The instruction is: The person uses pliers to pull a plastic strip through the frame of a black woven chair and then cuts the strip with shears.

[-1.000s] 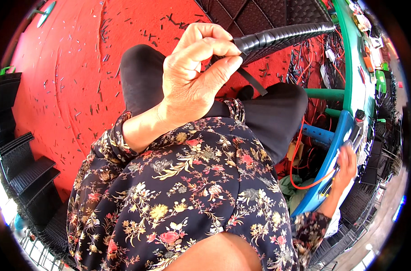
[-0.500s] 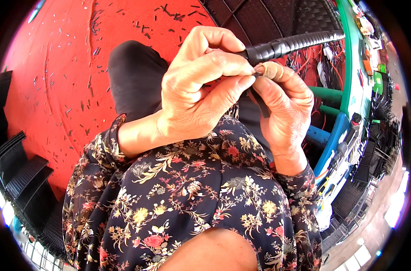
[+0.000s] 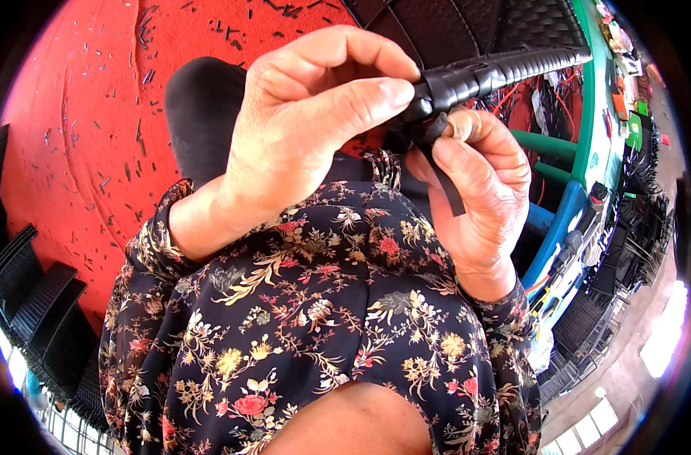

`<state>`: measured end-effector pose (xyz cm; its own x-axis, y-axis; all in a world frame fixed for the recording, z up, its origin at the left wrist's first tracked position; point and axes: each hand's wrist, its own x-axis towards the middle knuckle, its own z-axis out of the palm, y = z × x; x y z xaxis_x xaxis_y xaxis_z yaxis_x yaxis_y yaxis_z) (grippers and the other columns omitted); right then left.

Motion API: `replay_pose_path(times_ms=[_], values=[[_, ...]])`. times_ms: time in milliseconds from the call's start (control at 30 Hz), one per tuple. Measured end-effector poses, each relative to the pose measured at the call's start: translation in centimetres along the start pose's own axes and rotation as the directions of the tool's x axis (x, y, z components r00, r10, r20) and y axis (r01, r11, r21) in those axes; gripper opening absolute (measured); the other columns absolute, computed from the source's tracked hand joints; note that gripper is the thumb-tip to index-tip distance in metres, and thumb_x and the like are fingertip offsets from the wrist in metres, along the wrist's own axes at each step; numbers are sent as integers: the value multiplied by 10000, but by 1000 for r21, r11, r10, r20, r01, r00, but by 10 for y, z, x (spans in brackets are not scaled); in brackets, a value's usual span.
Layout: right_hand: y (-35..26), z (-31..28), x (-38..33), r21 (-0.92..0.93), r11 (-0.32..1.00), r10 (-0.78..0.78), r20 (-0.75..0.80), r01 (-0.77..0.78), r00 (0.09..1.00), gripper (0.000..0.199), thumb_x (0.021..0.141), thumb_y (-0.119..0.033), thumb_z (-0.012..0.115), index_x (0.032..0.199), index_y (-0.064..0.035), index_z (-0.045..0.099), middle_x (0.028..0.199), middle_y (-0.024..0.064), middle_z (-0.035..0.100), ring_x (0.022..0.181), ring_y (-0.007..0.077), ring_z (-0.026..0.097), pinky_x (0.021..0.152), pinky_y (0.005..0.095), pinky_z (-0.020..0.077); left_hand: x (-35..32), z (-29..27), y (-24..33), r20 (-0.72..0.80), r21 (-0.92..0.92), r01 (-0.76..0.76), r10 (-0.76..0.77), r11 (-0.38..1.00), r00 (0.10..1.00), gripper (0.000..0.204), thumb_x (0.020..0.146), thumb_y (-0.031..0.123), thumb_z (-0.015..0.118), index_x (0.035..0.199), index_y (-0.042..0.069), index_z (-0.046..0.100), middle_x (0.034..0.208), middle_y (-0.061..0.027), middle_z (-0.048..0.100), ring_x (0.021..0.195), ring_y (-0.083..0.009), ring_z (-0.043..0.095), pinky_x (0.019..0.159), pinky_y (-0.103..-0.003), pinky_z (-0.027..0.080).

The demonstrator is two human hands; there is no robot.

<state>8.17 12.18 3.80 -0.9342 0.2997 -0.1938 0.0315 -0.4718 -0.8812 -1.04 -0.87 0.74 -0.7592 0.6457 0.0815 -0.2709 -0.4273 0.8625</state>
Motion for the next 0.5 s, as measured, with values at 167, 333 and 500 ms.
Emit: replay_pose_path(times_ms=[167, 333, 500], values=[[1, 4, -4, -74, 994, -83, -20, 81, 996, 129, 773, 47, 614, 897, 23, 591, 793, 5, 583, 639, 10, 466, 559, 132, 364, 13, -10, 7, 140, -43, 94, -87, 995, 986, 194, 786, 114, 567, 935, -5, 536, 916, -63, 543, 798, -112, 515, 689, -240, 430], [1, 5, -5, -264, 951, -170, -14, 161, 985, 99, 805, -3, 546, 899, 22, 566, 826, 57, 572, 628, 116, 484, 632, 266, 427, 31, -21, 18, 350, -282, 485, -382, 828, 855, 296, 711, 58, 639, 966, 8, 498, 854, -32, 558, 755, -87, 516, 684, -193, 410], [7, 0, -2, -25, 997, -72, 33, 73, 997, 77, 805, -3, 543, 879, -1, 563, 797, 51, 553, 624, 122, 465, 644, 306, 407, 47, -21, 12, 452, -283, 522, -368, 805, 813, 347, 651, 27, 614, 970, -3, 481, 886, -66, 539, 805, -133, 520, 734, -227, 421]])
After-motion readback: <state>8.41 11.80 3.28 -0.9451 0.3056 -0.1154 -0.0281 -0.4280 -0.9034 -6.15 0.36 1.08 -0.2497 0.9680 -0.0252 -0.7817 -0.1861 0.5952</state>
